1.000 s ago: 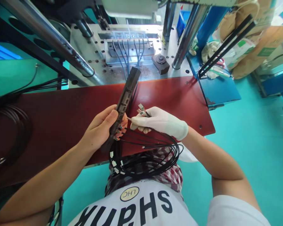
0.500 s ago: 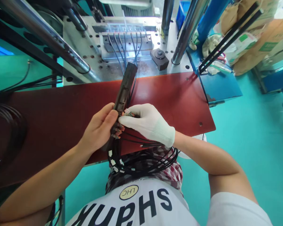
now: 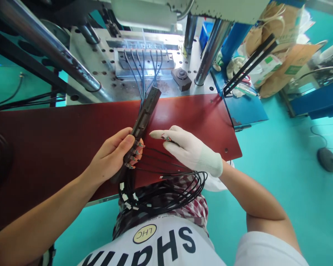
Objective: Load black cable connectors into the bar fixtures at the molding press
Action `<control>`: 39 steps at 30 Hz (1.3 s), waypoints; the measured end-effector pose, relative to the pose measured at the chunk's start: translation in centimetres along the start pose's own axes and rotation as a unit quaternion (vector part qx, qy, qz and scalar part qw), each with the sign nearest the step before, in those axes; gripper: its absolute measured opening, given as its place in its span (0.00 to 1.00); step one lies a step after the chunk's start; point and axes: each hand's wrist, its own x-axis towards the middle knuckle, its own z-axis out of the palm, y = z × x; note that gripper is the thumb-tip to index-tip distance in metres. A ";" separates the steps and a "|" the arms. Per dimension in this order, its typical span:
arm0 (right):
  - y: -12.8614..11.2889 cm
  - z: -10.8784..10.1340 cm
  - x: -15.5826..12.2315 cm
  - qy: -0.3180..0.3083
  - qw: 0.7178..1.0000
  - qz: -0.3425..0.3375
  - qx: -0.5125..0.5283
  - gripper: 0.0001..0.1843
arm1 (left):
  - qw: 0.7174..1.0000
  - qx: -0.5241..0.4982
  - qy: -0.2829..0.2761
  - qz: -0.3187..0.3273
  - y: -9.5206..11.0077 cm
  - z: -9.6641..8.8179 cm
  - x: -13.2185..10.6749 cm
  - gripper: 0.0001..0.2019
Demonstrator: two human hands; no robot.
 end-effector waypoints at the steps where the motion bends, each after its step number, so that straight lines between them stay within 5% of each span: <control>1: 0.3 0.1 -0.1 0.014 1.000 0.005 0.017 0.22 | 1.000 -0.003 -0.001 0.002 0.0 0.0 0.0 0.20; 6: 1.3 1.4 0.0 0.126 0.962 0.064 0.233 0.19 | 1.000 -0.022 -0.009 -0.004 -0.3 -0.1 0.1 0.19; 12: 0.8 2.5 0.8 0.171 0.963 0.030 0.207 0.13 | 1.000 -0.013 -0.016 -0.004 -0.1 0.0 0.0 0.19; 16: 0.0 2.8 1.6 0.162 0.979 -0.039 0.119 0.11 | 1.000 -0.014 -0.025 -0.004 0.1 0.0 -0.2 0.19; 26: -0.4 2.4 2.5 0.007 0.969 0.067 0.238 0.22 | 0.998 -0.035 -0.040 -0.021 0.5 0.1 -0.2 0.19; 35: -0.8 3.2 2.3 0.049 0.962 0.070 0.260 0.19 | 0.994 0.097 -0.018 0.039 0.1 -0.1 -0.4 0.17; 39: -0.9 3.2 2.4 0.047 0.962 0.066 0.259 0.18 | 0.999 -0.001 -0.036 -0.021 0.1 0.2 -0.2 0.18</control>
